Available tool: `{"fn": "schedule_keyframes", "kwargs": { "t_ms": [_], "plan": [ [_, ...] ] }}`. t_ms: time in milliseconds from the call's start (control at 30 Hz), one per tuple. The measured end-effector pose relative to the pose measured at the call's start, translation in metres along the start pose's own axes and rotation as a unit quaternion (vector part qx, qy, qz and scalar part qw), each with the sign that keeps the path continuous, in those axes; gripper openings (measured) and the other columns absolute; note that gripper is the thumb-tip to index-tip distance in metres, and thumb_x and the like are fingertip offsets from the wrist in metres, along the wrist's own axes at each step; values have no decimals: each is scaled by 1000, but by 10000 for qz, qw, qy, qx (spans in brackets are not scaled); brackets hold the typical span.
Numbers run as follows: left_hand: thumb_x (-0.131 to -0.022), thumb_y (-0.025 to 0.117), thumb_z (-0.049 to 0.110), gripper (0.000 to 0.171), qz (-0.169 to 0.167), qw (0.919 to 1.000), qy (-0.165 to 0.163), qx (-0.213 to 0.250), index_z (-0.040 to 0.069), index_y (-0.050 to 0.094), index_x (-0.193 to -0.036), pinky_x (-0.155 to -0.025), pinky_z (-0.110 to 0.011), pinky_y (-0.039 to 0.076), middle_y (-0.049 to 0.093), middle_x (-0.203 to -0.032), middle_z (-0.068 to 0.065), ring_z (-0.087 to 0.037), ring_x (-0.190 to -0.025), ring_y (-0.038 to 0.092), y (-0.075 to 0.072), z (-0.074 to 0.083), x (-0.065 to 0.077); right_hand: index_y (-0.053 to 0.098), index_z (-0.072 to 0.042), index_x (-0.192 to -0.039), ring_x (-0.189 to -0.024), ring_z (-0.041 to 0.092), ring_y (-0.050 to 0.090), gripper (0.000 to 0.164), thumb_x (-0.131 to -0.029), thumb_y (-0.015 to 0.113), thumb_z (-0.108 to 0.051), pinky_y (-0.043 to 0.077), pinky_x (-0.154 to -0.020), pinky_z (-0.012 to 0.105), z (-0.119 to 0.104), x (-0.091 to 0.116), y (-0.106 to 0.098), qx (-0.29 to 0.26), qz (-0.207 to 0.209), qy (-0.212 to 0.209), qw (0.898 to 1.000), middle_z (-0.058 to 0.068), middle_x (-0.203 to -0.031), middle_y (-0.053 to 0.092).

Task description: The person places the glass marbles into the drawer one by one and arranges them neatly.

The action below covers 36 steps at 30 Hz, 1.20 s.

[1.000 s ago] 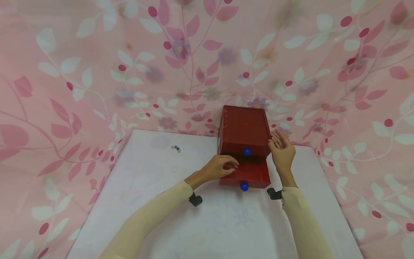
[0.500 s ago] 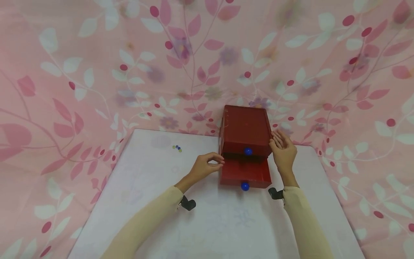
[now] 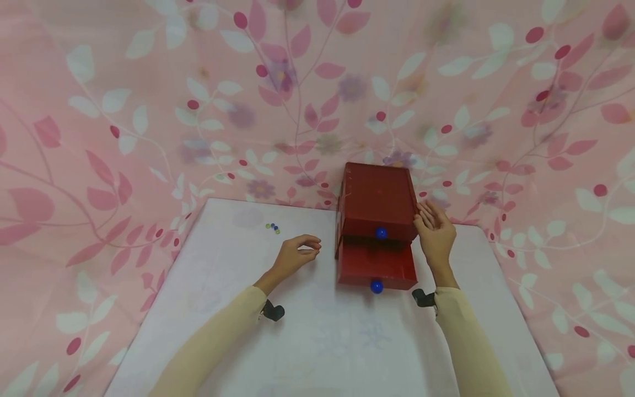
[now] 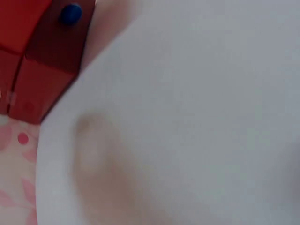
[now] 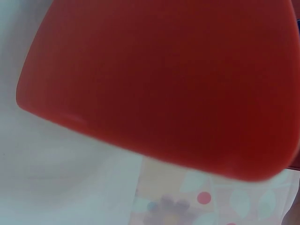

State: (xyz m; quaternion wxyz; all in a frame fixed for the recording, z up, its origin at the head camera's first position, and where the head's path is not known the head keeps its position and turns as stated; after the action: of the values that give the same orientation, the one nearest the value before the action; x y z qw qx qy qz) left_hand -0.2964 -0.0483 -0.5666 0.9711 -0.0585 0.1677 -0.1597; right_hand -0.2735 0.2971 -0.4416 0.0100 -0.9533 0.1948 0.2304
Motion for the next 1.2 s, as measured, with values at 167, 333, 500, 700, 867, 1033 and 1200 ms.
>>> {"fn": "schedule_keyframes", "kwargs": {
  "t_ms": [167, 333, 500, 700, 867, 1033, 1200],
  "plan": [
    [-81, 66, -16, 39, 368, 9993, 68, -70, -8, 62, -119, -85, -48, 54, 67, -102, -26, -41, -98, 66, -20, 5, 4, 59, 9, -125, -114, 41, 59, 45, -80, 66, 13, 48, -95, 34, 1, 0, 0, -10, 32, 8, 10000, 30, -120, 61],
    [-80, 68, -16, 36, 580, 9980, 149, -212, -10, 62, -115, -86, -54, 52, 64, -104, -31, -44, -100, 64, -37, 7, 4, 60, 8, -124, -113, 40, 60, 44, -80, 66, 13, 48, -95, 33, 2, 0, 0, 11, 53, 5, 10000, 31, -119, 61],
    [-82, 67, -16, 33, 741, 9960, 211, -450, -13, 62, -114, -85, -57, 52, 64, -108, -31, -47, -102, 62, -49, -11, 2, 60, 8, -124, -114, 39, 59, 44, -80, 66, 13, 48, -95, 33, 0, 0, 0, 22, 52, 19, 10000, 29, -119, 62],
    [-84, 71, -7, 35, 1169, 9906, -90, -700, -9, 63, -117, -90, -49, 52, 66, -114, -22, -39, -108, 62, -67, -45, -4, 59, 10, -125, -114, 41, 58, 46, -80, 66, 13, 48, -95, 33, -1, 0, 0, 3, 32, 18, 10000, 40, -121, 55],
    [-85, 71, -3, 36, 1412, 9854, -368, -875, -4, 63, -120, -95, -41, 51, 67, -115, -15, -30, -111, 62, -77, -52, -4, 58, 10, -125, -114, 44, 57, 46, -80, 67, 13, 48, -95, 34, -1, 1, 0, 24, 24, 20, 10000, 37, -120, 57],
    [-85, 69, -4, 34, 1643, 9803, -583, -922, -5, 63, -119, -94, -40, 51, 68, -112, -15, -31, -109, 64, -87, -60, -3, 58, 11, -125, -114, 45, 56, 46, -80, 67, 13, 48, -95, 35, -2, 1, 1, 90, -5, -48, 9999, 34, -120, 60],
    [-84, 70, -4, 35, 1562, 9770, -735, -1253, -4, 64, -119, -94, -42, 51, 68, -112, -16, -32, -108, 64, -96, -65, -3, 58, 11, -125, -114, 47, 55, 46, -80, 66, 14, 48, -95, 35, -5, 1, 3, 37, -18, -57, 10000, 39, -120, 56]
  ]
}}
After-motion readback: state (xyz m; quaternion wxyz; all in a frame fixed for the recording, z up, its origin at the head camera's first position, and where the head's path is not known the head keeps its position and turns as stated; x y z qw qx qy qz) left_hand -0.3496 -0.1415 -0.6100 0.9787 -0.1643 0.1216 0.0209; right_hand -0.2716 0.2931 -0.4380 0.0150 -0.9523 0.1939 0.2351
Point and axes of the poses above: each hand's wrist, its own x-axis away from the middle knuckle, its own y-axis out of the palm, z = x × y, the point moved 3 cm from there along -x, towards the middle knuckle
